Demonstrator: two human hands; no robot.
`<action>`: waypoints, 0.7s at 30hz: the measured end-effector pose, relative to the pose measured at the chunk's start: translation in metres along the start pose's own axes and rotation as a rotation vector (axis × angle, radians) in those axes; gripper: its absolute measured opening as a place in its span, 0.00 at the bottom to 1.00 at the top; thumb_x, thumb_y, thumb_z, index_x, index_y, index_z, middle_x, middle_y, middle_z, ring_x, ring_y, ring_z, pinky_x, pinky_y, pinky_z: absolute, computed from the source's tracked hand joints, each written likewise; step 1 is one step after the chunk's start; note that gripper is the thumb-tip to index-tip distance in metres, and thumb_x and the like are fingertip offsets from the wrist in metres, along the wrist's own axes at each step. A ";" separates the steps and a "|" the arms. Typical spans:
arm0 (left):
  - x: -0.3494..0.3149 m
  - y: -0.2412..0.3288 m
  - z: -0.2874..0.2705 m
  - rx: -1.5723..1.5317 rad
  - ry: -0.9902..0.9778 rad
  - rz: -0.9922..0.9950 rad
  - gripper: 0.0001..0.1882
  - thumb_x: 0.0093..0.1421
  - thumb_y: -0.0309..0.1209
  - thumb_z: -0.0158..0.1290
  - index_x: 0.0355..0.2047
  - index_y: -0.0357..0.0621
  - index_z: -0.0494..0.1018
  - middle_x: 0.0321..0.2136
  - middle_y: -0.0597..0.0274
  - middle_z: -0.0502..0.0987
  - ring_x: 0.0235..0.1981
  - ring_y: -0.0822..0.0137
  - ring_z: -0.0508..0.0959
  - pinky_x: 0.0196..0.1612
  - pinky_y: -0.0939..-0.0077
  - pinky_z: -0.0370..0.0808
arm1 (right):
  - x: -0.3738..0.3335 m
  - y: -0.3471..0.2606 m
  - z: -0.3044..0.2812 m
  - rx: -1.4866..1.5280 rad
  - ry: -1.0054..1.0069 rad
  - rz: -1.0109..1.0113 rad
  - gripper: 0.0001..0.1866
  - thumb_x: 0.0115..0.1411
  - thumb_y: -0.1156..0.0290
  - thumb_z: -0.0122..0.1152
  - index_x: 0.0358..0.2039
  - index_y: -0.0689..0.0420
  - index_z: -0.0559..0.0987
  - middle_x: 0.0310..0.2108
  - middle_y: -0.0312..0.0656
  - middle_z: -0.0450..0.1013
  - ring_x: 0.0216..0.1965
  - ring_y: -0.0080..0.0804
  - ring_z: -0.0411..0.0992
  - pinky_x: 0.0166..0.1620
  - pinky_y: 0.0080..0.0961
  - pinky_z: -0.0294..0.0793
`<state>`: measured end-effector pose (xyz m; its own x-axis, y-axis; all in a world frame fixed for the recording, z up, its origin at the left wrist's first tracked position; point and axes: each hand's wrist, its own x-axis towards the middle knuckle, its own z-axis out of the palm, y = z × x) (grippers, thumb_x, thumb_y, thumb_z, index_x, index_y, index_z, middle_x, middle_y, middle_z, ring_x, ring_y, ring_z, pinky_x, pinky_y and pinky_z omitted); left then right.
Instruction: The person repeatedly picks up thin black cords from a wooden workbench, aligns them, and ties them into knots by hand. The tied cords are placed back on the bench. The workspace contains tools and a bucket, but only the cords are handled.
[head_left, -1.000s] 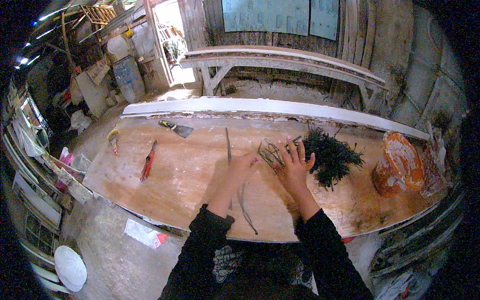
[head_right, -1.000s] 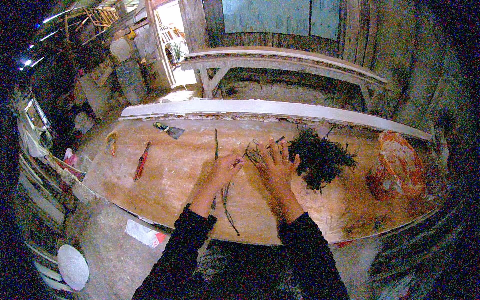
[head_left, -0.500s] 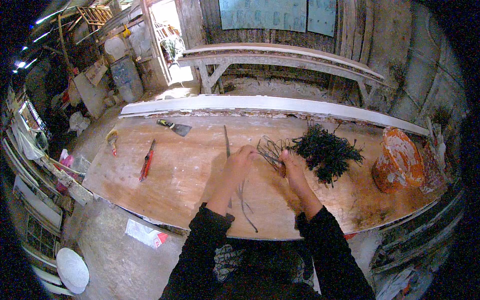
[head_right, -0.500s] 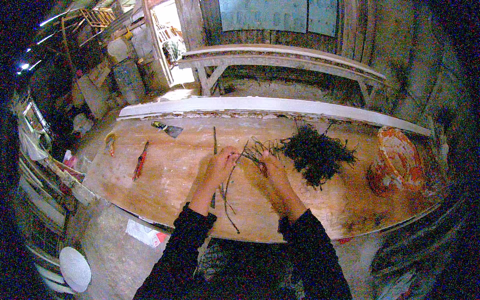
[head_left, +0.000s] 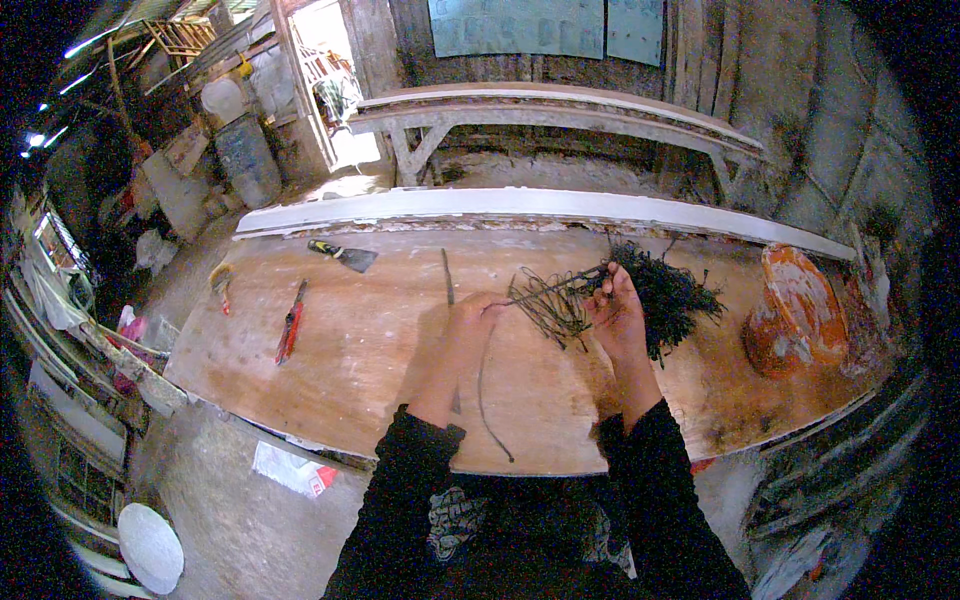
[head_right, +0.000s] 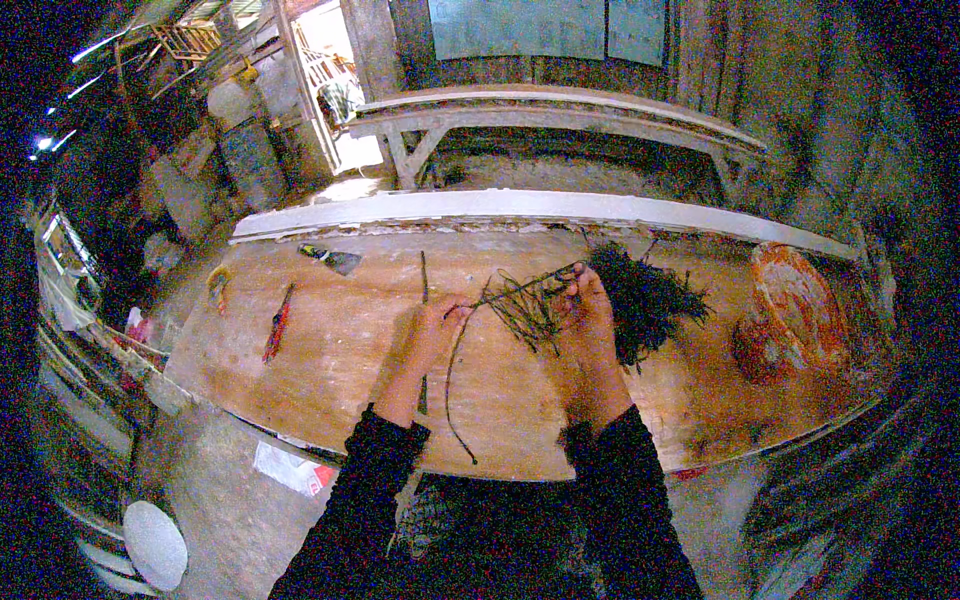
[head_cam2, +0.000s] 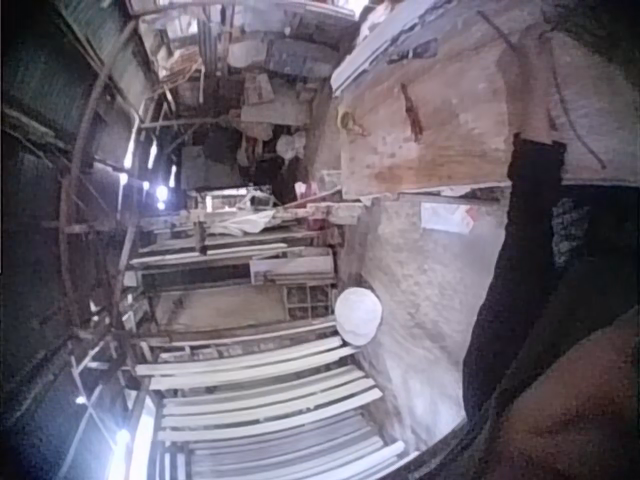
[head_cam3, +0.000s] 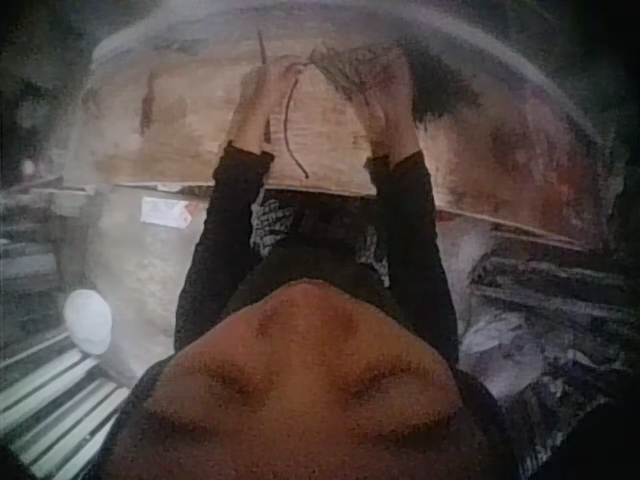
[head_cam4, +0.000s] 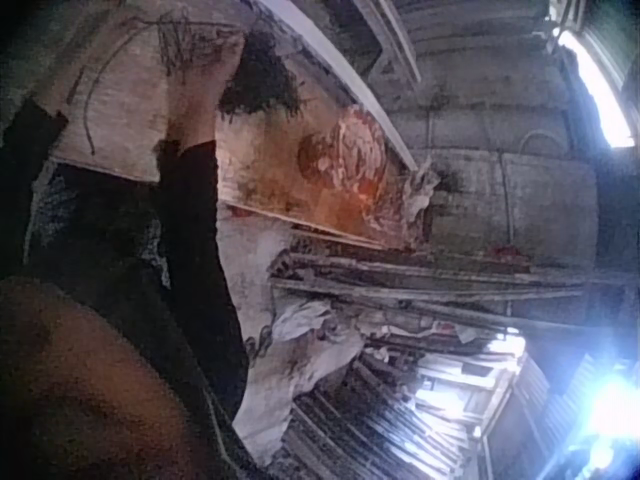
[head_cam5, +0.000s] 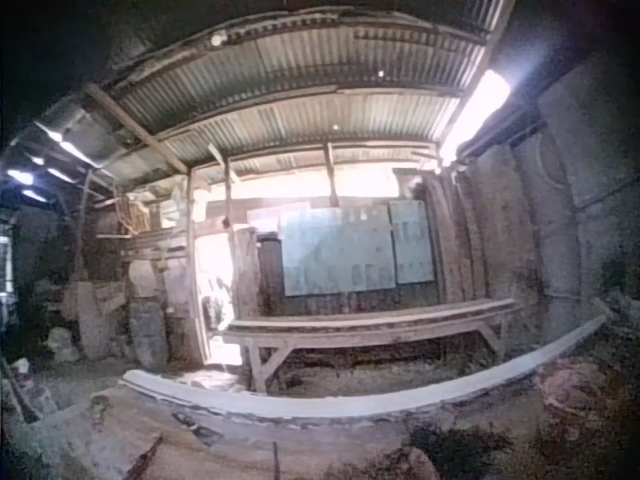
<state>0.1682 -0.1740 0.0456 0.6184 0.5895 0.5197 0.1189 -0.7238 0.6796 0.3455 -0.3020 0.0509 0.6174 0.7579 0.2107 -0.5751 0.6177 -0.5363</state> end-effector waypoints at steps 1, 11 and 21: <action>0.001 -0.004 0.001 -0.036 0.007 0.010 0.09 0.49 0.31 0.47 0.31 0.42 0.71 0.27 0.55 0.73 0.27 0.59 0.74 0.31 0.73 0.69 | 0.002 -0.004 -0.004 -0.022 -0.051 -0.003 0.13 0.54 0.65 0.46 0.40 0.52 0.65 0.21 0.27 0.64 0.19 0.17 0.61 0.29 0.19 0.66; -0.002 0.007 -0.006 0.229 -0.040 -0.100 0.09 0.48 0.33 0.49 0.28 0.43 0.72 0.23 0.54 0.73 0.25 0.58 0.74 0.28 0.72 0.69 | 0.004 -0.017 -0.012 0.074 0.055 -0.092 0.16 0.53 0.66 0.48 0.43 0.49 0.63 0.23 0.27 0.65 0.19 0.17 0.62 0.28 0.18 0.66; 0.001 -0.012 0.011 -0.246 -0.132 -0.372 0.11 0.48 0.34 0.50 0.28 0.39 0.71 0.20 0.65 0.72 0.22 0.74 0.70 0.26 0.82 0.66 | -0.010 0.024 0.002 -0.405 0.043 0.214 0.10 0.49 0.71 0.53 0.34 0.55 0.68 0.23 0.30 0.67 0.21 0.17 0.63 0.26 0.11 0.62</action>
<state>0.1758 -0.1683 0.0323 0.6642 0.7307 0.1581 0.1731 -0.3561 0.9183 0.3242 -0.2946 0.0373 0.5343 0.8447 0.0313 -0.4411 0.3103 -0.8421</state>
